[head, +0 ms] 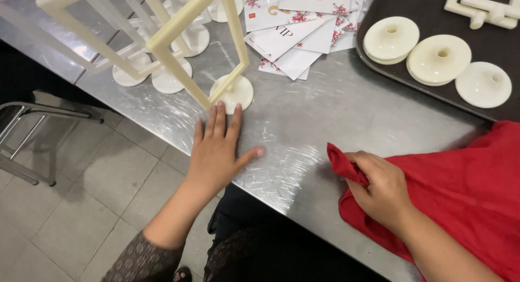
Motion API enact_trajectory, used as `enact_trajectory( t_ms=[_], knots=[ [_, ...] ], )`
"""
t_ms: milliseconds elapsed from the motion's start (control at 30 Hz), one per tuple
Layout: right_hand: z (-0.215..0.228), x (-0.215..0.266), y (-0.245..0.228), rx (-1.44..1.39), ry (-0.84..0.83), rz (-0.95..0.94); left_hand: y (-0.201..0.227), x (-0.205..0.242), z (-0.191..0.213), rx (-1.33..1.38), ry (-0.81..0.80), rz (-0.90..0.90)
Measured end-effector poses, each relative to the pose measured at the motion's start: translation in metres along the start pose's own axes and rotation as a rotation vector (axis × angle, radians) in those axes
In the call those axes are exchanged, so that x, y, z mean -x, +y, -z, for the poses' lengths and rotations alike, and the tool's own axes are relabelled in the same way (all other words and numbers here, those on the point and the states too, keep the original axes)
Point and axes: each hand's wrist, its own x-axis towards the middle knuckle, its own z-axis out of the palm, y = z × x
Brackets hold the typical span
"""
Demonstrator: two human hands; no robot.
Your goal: The person assembles white plastic candle holders by attaching circular bases to square frames. They repeatedly pick up a frame and a base, connect the two parts, and then wipe the assembled unit with a red cloth. The finished items are placed on a metal table alongside other completed holders.
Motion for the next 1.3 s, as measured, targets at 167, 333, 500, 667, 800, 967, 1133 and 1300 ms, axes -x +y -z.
enact_trajectory(
  t_ms=[167, 333, 500, 667, 800, 967, 1133, 1300],
  knots=[
    [0.001, 0.001, -0.003, 0.013, -0.005, -0.018, -0.019, -0.041, -0.001, -0.061, 0.055, 0.023],
    [0.001, 0.0, -0.003, 0.041, -0.003, -0.005, -0.033, -0.075, 0.005, -0.1, 0.087, 0.062],
    [0.001, -0.001, -0.004, 0.034, -0.013, 0.006, -0.039, -0.092, 0.009, 0.032, 0.131, -0.007],
    [0.0, 0.001, -0.003, 0.059, -0.012, 0.015, -0.037, -0.083, 0.014, 0.116, 0.148, -0.042],
    [0.005, 0.0, -0.008, 0.051, -0.037, 0.01, -0.081, -0.068, -0.018, 0.351, 0.689, -0.114],
    [0.0, 0.0, 0.006, 0.045, 0.003, 0.059, -0.136, -0.041, -0.001, 0.497, 1.273, 0.059],
    [0.0, 0.0, 0.005, 0.035, 0.031, 0.064, -0.164, -0.065, -0.011, 0.603, 1.217, 0.087],
    [0.001, 0.0, 0.005, 0.036, 0.013, 0.042, -0.193, -0.092, -0.017, 0.723, 1.239, -0.007]
  ],
)
